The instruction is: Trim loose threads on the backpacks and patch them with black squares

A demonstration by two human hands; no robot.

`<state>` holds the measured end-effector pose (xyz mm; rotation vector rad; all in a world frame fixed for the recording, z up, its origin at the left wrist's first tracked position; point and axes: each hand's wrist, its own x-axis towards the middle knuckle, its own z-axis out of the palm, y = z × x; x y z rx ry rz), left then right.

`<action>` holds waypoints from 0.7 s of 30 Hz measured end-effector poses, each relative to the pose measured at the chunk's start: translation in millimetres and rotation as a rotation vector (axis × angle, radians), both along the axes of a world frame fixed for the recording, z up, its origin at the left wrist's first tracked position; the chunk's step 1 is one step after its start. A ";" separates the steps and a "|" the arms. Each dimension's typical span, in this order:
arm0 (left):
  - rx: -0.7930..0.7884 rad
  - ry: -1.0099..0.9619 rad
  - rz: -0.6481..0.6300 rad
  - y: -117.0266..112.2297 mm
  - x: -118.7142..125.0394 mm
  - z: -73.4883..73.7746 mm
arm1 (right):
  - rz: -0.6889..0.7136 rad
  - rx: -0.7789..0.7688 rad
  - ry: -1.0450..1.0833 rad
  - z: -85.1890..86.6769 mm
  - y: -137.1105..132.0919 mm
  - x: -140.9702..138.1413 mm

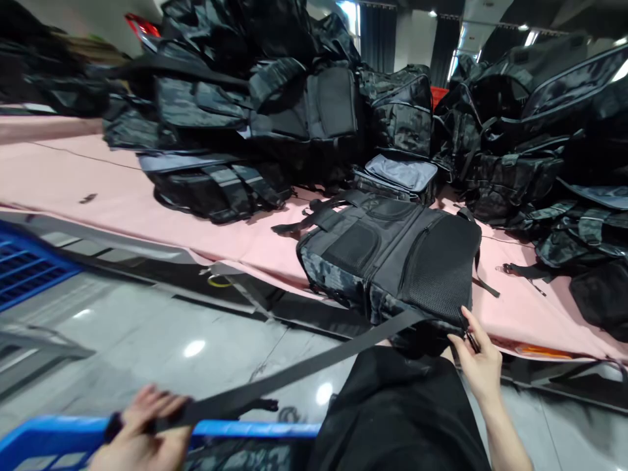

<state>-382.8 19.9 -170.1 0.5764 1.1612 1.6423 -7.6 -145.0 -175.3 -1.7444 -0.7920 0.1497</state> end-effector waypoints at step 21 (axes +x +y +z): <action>0.108 0.555 -1.031 -121.1 185.7 0.6 | 0.374 -0.065 0.587 1.8 -27.4 -63.3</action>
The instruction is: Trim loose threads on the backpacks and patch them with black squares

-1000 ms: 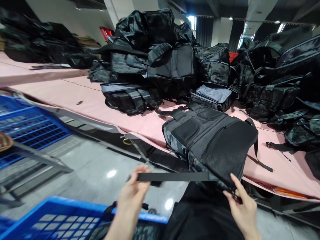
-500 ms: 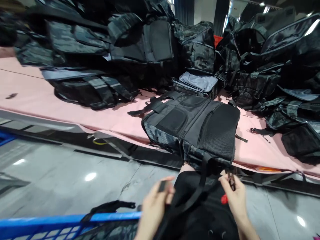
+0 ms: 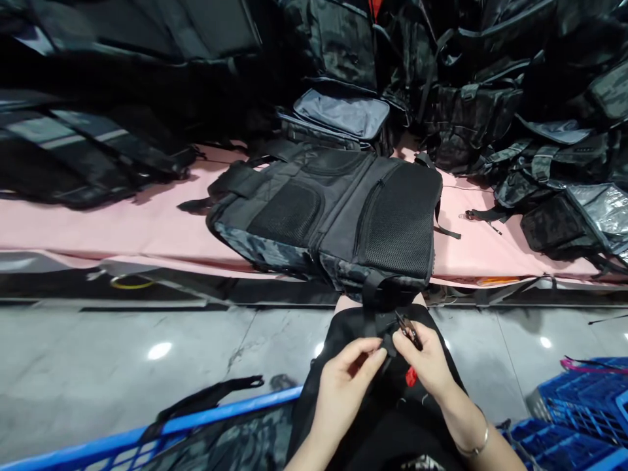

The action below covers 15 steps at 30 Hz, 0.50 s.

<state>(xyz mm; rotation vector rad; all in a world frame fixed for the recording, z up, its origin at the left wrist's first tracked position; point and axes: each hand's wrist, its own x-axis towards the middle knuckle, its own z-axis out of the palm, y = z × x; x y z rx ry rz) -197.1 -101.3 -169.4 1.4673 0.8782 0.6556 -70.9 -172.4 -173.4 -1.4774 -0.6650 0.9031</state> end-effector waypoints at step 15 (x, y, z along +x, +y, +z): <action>-0.155 -0.098 0.187 1.1 -8.0 0.2 | 0.079 0.114 -0.576 -2.7 -17.7 -0.7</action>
